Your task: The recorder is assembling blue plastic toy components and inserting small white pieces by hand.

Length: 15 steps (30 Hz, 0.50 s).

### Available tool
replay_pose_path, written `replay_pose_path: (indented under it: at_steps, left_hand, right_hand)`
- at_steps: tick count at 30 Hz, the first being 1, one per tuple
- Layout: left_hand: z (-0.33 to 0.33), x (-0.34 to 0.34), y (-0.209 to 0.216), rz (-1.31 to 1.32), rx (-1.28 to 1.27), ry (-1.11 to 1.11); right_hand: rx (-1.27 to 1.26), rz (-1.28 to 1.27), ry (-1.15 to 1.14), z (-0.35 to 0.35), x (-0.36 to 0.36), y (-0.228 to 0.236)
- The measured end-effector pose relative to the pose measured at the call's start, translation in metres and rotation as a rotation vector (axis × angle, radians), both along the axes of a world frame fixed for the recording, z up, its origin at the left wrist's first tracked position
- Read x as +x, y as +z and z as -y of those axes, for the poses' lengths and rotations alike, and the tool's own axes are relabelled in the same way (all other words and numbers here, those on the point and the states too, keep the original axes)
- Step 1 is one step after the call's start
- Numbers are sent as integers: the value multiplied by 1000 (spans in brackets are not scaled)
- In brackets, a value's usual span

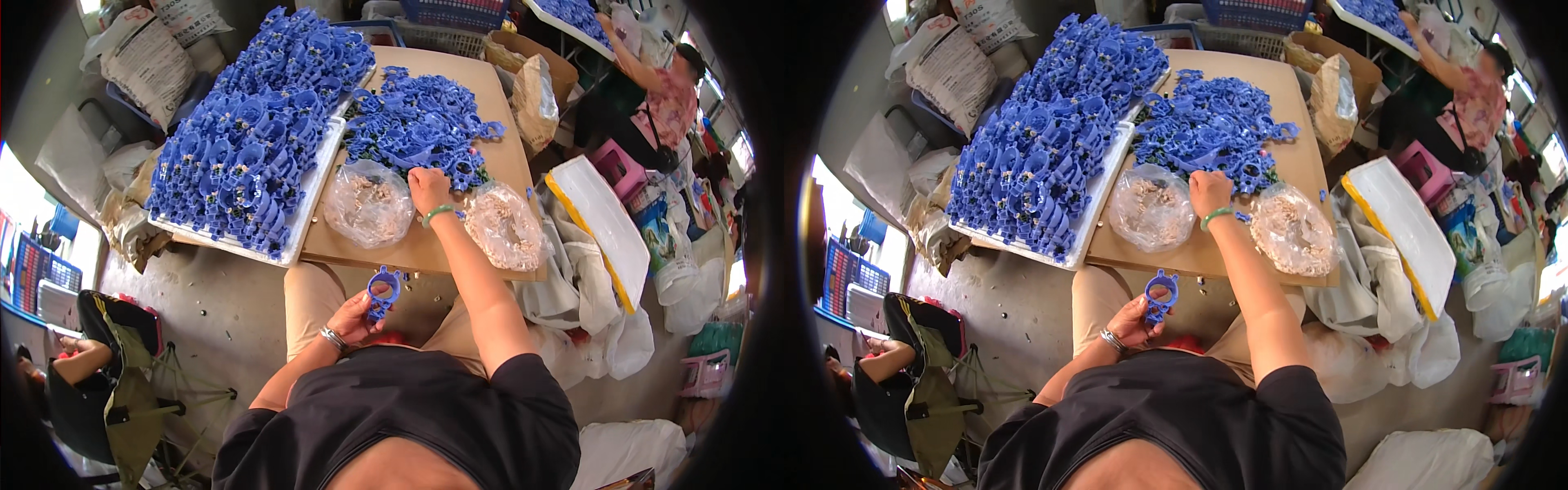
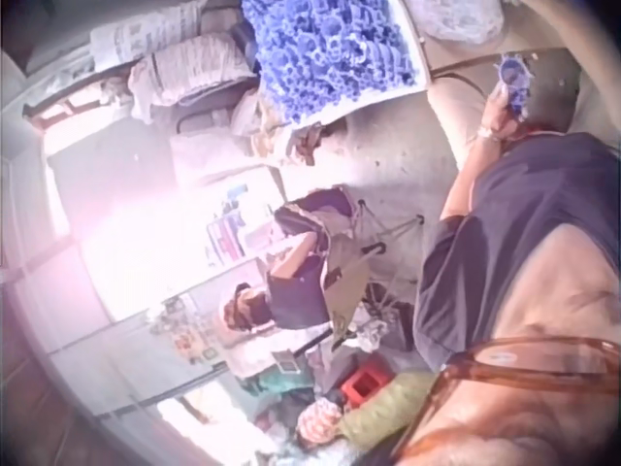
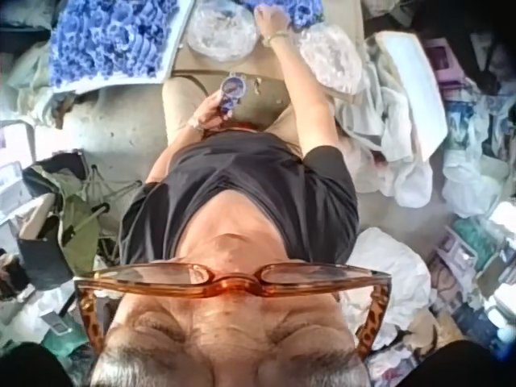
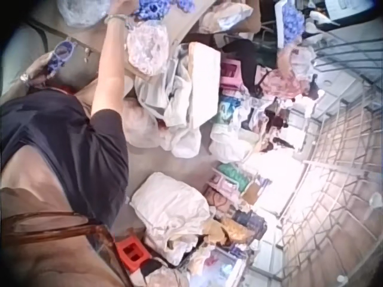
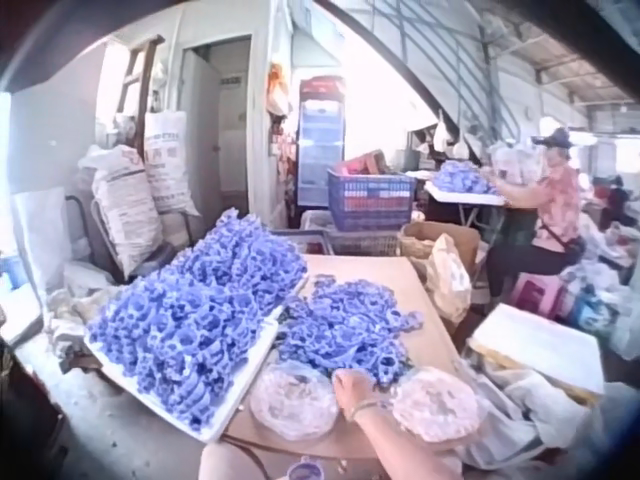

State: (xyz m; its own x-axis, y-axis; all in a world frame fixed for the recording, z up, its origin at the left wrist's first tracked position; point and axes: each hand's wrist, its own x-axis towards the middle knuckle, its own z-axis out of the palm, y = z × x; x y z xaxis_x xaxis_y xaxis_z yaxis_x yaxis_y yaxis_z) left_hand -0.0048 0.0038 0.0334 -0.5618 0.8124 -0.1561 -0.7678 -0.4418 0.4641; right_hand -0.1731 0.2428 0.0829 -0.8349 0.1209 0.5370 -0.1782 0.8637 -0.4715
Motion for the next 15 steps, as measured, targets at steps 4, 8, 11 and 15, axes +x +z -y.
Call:
replay_pose_path:
  at_steps: [4,8,11,15]
  left_hand:
    - [7,2,1,6,-10,41]
    - [15,1,-3,8,14,101]
    - [15,-5,-7,20,107,88]
    - [13,-7,-7,40,104,111]
  right_hand:
    - [427,586,-241,5,-27,5]
    - [482,675,-250,14,-27,18]
    - [423,693,-260,5,-33,14]
    - [397,659,-191,-4,-32,7]
